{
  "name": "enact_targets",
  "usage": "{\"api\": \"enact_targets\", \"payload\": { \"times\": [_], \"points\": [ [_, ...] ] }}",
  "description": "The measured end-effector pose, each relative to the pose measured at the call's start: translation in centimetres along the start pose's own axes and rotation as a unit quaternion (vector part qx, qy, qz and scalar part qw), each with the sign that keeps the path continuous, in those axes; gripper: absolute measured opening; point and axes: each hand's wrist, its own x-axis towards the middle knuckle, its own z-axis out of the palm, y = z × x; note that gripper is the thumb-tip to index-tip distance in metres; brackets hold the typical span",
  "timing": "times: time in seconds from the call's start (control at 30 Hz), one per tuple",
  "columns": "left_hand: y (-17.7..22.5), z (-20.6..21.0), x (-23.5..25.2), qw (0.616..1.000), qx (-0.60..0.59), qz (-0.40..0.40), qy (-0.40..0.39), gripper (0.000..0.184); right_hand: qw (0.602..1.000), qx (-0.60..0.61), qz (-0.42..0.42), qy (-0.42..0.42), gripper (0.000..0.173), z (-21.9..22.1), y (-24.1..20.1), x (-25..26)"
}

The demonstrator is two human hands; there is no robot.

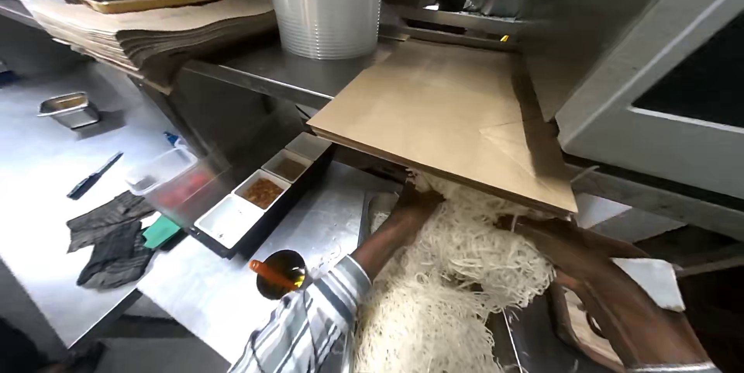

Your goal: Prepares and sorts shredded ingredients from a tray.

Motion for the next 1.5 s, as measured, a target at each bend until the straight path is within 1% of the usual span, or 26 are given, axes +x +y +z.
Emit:
{"api": "enact_targets", "payload": {
  "times": [0.07, 0.1, 0.13, 0.17, 0.23, 0.3, 0.37, 0.43, 0.5, 0.57, 0.6, 0.67, 0.73, 0.8, 0.87, 0.97, 1.03, 1.07, 1.13, 1.2, 1.23, 1.3, 1.33, 1.37, 1.43, 1.5],
  "points": [
    [-1.5, -0.4, 0.1, 0.991, 0.128, -0.007, -0.026, 0.050, 0.993, -0.119, 0.005, 0.003, 0.064, 0.3, -1.0, -1.4],
    [-2.2, -0.8, -0.1, 0.980, 0.189, -0.007, -0.059, 0.052, 0.979, -0.203, 0.004, 0.001, 0.075, 0.6, -1.6, -2.0],
    [-2.9, -1.0, -0.3, 0.966, 0.247, 0.010, -0.080, 0.044, 0.959, -0.282, -0.016, -0.009, 0.077, 1.0, -2.2, -2.6],
    [-3.2, -1.1, -0.6, 0.949, 0.299, 0.004, -0.098, 0.039, 0.935, -0.351, -0.051, -0.018, 0.070, 1.5, -2.6, -3.0],
    [-3.5, -1.4, -1.7, 0.939, 0.329, -0.006, -0.099, 0.040, 0.896, -0.426, -0.124, -0.017, 0.045, 2.3, -2.5, -3.7],
    [-3.9, -1.9, -1.8, 0.941, 0.326, 0.041, -0.083, 0.045, 0.895, -0.414, -0.163, 0.005, 0.030, 2.5, -1.9, -4.2],
    [-3.9, -2.1, -0.2, 0.918, 0.378, 0.092, -0.079, 0.052, 0.907, -0.380, -0.177, 0.033, 0.027, 2.5, -1.1, -4.6],
    [-3.0, -2.0, 0.6, 0.915, 0.390, 0.091, -0.057, 0.055, 0.913, -0.363, -0.181, 0.048, 0.023, 2.3, -1.4, -4.9],
    [-0.9, -1.9, 0.1, 0.933, 0.350, 0.068, -0.050, 0.056, 0.914, -0.337, -0.216, 0.069, 0.021, 2.2, -2.7, -5.4],
    [0.8, -1.8, -0.8, 0.943, 0.319, 0.076, -0.056, 0.050, 0.907, -0.325, -0.255, 0.082, 0.016, 2.5, -4.0, -6.2],
    [1.1, -1.8, -1.3, 0.942, 0.318, 0.083, -0.063, 0.047, 0.903, -0.329, -0.267, 0.065, 0.015, 2.6, -4.3, -6.6],
    [1.8, -1.9, -2.4, 0.932, 0.339, 0.095, -0.083, 0.044, 0.894, -0.344, -0.287, 0.014, 0.021, 2.3, -3.9, -7.3],
    [3.2, -2.1, -4.1, 0.924, 0.350, 0.116, -0.105, 0.045, 0.889, -0.323, -0.324, 0.019, 0.024, 1.5, -3.5, -8.2],
    [4.4, -2.3, -5.7, 0.927, 0.315, 0.163, -0.123, 0.042, 0.888, -0.317, -0.332, 0.029, 0.029, 0.9, -3.4, -9.2],
    [4.9, -2.3, -6.6, 0.910, 0.315, 0.231, -0.141, 0.036, 0.887, -0.328, -0.324, 0.011, 0.022, 0.7, -3.0, -10.0],
    [5.7, -1.8, -8.3, 0.885, 0.352, 0.289, -0.101, 0.020, 0.877, -0.318, -0.357, 0.051, 0.015, 0.2, -2.2, -10.6],
    [6.4, -1.4, -10.7, 0.890, 0.370, 0.250, -0.089, 0.018, 0.876, -0.323, -0.355, 0.040, 0.015, 0.3, -0.9, -11.1],
    [6.4, -1.3, -11.6, 0.889, 0.384, 0.227, -0.104, 0.019, 0.878, -0.335, -0.342, 0.023, 0.015, 0.5, -0.2, -11.4],
    [5.0, -0.8, -11.2, 0.867, 0.416, 0.222, -0.164, 0.023, 0.873, -0.360, -0.327, 0.039, 0.019, 0.4, 0.6, -12.3],
    [2.9, -0.4, -10.6, 0.845, 0.425, 0.227, -0.233, 0.037, 0.875, -0.361, -0.319, 0.056, 0.027, 0.5, 1.4, -13.5],
    [2.0, -0.2, -10.7, 0.836, 0.427, 0.224, -0.261, 0.040, 0.880, -0.360, -0.308, 0.023, 0.030, 0.6, 2.2, -14.2],
    [0.5, -0.4, -11.0, 0.815, 0.442, 0.206, -0.312, 0.046, 0.888, -0.357, -0.274, -0.098, 0.030, 0.9, 4.3, -15.0],
    [-0.1, -0.6, -11.1, 0.807, 0.443, 0.200, -0.334, 0.045, 0.889, -0.352, -0.260, -0.136, 0.032, 1.0, 5.1, -15.0],
    [-0.5, -0.8, -11.0, 0.801, 0.443, 0.194, -0.353, 0.046, 0.892, -0.344, -0.253, -0.147, 0.033, 0.6, 5.7, -14.8],
    [-1.0, -1.5, -10.8, 0.811, 0.417, 0.191, -0.364, 0.045, 0.906, -0.316, -0.244, -0.138, 0.035, -0.9, 6.1, -13.9],
    [-0.9, -2.1, -10.2, 0.837, 0.392, 0.176, -0.339, 0.038, 0.926, -0.275, -0.199, -0.162, 0.034, -2.7, 5.5, -12.6]
  ]
}}
